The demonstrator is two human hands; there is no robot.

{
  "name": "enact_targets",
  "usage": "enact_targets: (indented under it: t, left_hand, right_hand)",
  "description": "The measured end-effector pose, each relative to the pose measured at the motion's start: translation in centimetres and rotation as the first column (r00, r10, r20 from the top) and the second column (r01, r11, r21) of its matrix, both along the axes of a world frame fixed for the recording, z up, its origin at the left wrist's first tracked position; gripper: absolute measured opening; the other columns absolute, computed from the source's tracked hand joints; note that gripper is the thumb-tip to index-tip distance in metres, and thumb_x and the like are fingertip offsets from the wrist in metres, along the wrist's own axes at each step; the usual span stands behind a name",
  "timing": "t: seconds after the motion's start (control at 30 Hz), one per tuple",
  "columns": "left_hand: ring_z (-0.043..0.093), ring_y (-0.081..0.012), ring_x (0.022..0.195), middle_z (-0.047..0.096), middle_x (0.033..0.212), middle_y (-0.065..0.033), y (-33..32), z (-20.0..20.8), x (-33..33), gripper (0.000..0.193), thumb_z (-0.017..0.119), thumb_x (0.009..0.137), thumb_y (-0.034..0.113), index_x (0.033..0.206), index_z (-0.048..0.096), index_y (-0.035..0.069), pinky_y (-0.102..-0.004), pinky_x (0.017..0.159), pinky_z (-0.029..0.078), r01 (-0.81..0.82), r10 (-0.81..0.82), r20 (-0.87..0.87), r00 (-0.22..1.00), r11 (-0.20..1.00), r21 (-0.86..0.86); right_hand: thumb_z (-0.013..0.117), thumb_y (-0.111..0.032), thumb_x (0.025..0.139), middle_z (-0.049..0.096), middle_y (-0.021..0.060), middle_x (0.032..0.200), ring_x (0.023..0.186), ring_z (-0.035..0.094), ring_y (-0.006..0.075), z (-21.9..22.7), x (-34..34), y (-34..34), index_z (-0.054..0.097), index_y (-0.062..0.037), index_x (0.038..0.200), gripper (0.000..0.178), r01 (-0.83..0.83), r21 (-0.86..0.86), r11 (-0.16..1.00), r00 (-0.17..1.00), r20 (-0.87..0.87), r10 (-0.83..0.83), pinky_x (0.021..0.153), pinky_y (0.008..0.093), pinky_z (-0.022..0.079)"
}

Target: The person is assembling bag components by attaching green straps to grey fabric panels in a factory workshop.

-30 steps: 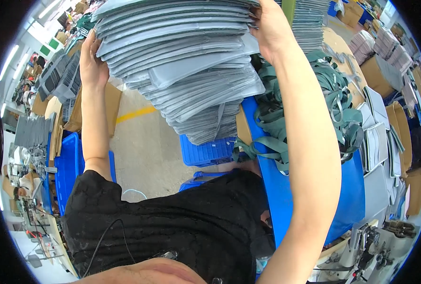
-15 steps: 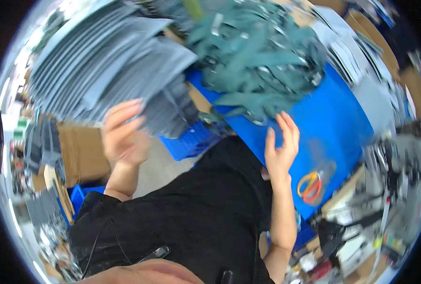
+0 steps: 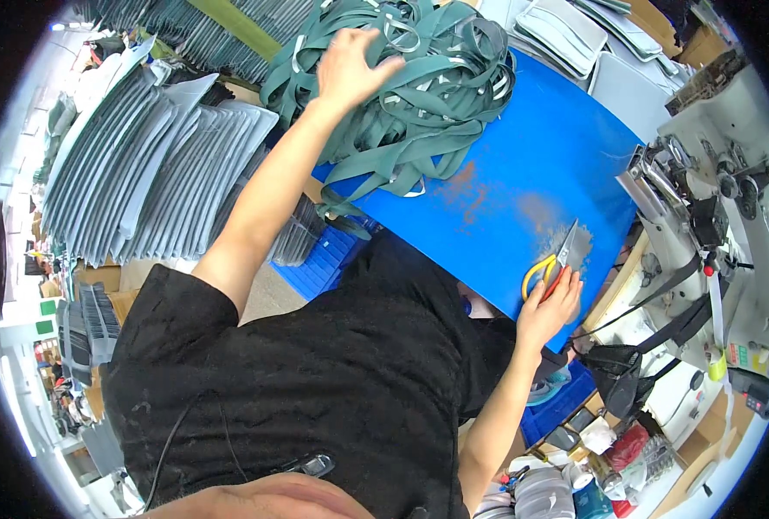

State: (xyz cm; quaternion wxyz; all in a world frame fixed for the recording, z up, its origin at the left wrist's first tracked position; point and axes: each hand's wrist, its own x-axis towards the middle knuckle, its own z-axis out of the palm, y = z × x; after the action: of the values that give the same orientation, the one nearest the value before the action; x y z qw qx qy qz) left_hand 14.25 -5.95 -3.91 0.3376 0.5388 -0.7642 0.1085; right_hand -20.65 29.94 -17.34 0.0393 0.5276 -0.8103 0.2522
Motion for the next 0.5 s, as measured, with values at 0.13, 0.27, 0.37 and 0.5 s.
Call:
enact_targets:
  t: [0.13,0.27,0.37,0.5]
  left_hand:
    - [0.066,-0.0311,0.114,0.067,0.123,-0.0109,-4.2,0.4,3.2,0.061,0.083,0.074,0.051,0.121,0.073,0.013,-0.0459,0.094,0.052,-0.19,0.154,0.166,0.974,0.954,0.234]
    - [0.073,-0.0241,0.093,0.077,0.094,-0.0037,-7.5,2.6,4.5,0.031,0.08,0.081,0.038,0.1,0.078,0.014,-0.0399,0.08,0.056,-0.121,0.14,-0.054,0.989,0.957,0.264]
    - [0.069,-0.0168,0.084,0.074,0.087,-0.0043,-11.3,7.5,8.7,0.02,0.074,0.087,0.027,0.092,0.076,0.007,-0.0344,0.076,0.054,0.21,-0.008,-0.487,0.874,0.908,0.362]
    - [0.063,-0.0096,0.067,0.068,0.071,-0.0011,-6.9,18.1,2.4,0.018,0.07,0.089,0.017,0.079,0.073,0.003,-0.0268,0.063,0.049,0.281,-0.21,-0.47,0.857,0.956,0.084]
  right_hand:
    - [0.065,-0.014,0.093,0.047,0.0249,0.152,0.144,0.04,0.044,0.5,0.0,-1.1,0.047,-0.001,0.149,0.06,-0.006,0.002,1.0,0.999,0.031,0.006,0.119,0.0512,0.032]
    - [0.065,-0.013,0.093,0.047,0.0244,0.153,0.143,0.041,0.0431,0.8,-1.2,-1.6,0.048,-0.0009,0.149,0.06,-0.006,0.019,1.0,0.998,0.07,0.005,0.119,0.0507,0.032]
    - [0.067,-0.013,0.091,0.047,0.0243,0.153,0.144,0.04,0.0425,0.8,-1.5,-2.8,0.049,-0.0003,0.148,0.061,-0.041,-0.002,0.999,0.997,0.068,0.041,0.12,0.0503,0.031]
    - [0.068,-0.016,0.092,0.046,0.0247,0.153,0.145,0.04,0.0425,1.1,-2.1,-2.1,0.05,0.0004,0.146,0.059,0.042,-0.046,0.998,0.992,0.118,-0.036,0.119,0.0513,0.03]
